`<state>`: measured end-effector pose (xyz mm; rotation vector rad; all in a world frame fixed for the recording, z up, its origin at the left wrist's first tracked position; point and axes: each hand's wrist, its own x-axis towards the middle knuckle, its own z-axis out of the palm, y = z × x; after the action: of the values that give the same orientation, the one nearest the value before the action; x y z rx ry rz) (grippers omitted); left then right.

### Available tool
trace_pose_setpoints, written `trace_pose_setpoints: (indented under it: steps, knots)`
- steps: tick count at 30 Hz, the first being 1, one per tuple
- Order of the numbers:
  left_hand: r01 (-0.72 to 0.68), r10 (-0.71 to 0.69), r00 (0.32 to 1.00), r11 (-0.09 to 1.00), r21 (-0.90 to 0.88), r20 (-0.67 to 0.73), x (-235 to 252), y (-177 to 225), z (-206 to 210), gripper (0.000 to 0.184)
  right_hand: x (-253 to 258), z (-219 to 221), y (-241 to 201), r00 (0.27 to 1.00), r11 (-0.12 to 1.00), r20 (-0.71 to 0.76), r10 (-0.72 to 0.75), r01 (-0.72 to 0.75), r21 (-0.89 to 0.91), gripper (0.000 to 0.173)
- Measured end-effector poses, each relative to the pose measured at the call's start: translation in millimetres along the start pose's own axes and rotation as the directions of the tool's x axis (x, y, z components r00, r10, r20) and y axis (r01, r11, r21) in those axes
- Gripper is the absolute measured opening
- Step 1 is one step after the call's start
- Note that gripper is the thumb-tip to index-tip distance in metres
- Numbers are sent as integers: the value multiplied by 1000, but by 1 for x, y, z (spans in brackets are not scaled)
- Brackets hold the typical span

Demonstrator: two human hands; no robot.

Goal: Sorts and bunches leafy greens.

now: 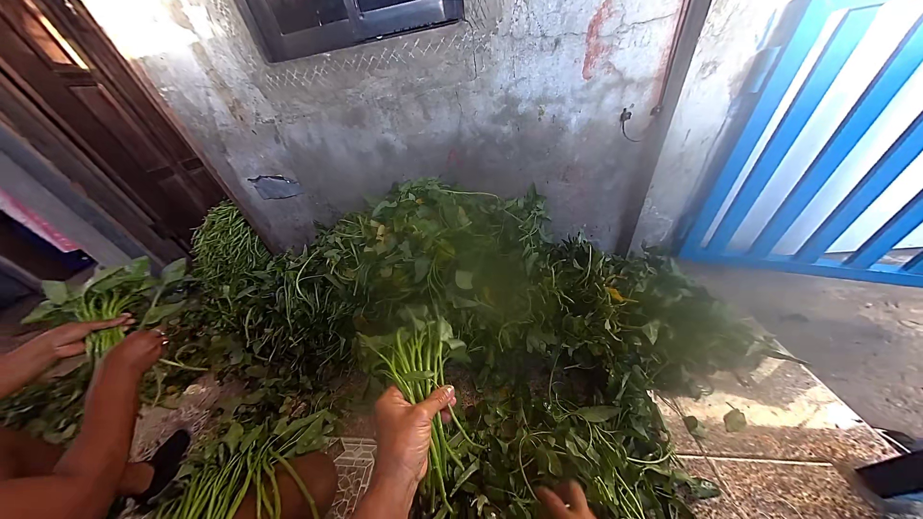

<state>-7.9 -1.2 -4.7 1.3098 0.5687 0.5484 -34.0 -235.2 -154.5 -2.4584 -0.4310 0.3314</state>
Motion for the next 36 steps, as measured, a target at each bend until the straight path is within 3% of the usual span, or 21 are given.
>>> trace_pose_setpoints:
  steps: [2, 3, 5, 8, 13, 17, 19, 22, 25, 28, 31, 33, 36]
  knots:
    - [52, -53, 998, 998, 24, 44, -6, -5, 5, 29, 9, -17, -27, 941, 982, -299, -156, 179, 52, 31]
    - [71, -73, 995, 997, 35, 69, -8, -8, 7, 30, 14, -25, -41, 904, 961, -367, -219, 266, 80, 31]
    - [88, -94, 989, 994, 58, 116, -13, -14, 12, 32, 24, -33, -66, 884, 919, -371, -283, 360, 159, 32]
    - [93, -99, 981, 995, 48, 164, -16, -19, 15, 31, 36, -24, -85, 848, 868, -435, -303, 434, 242, 17]
    - [82, -102, 972, 991, 104, 211, -18, -23, 12, 36, 43, -12, -99, 839, 845, -499, -217, 417, 334, 16]
    - [76, -102, 976, 988, 137, 191, -16, -25, 12, 35, 40, -17, -100, 897, 853, -390, -206, 360, 379, 22]
    - [91, -114, 978, 987, 132, 176, -15, -25, 12, 34, 40, -24, -101, 935, 819, -342, -96, 270, 506, 29]
    - [68, -103, 970, 985, 157, 222, -19, -28, 14, 35, 53, -38, -107, 967, 610, -235, 93, 132, 781, 39]
    - [44, -105, 938, 982, 186, 331, -26, -28, 17, 38, 69, -43, -120, 942, 417, -266, 203, 163, 894, 28]
    - [122, -171, 877, 983, 136, 449, -27, -26, 16, 35, 69, -46, -136, 940, 251, -206, 271, 138, 958, 30]
    - [223, -222, 806, 973, 66, 548, -26, -24, 12, 35, 67, -46, -137, 962, 175, -147, 230, 107, 979, 29]
    - [281, -245, 792, 960, 23, 560, -26, -24, 8, 33, 68, -47, -131, 988, 155, -87, 129, 67, 986, 30]
    - [377, -330, 782, 926, 21, 529, -27, -23, 7, 20, 76, -52, -112, 996, 228, 78, -46, -65, 971, 46]
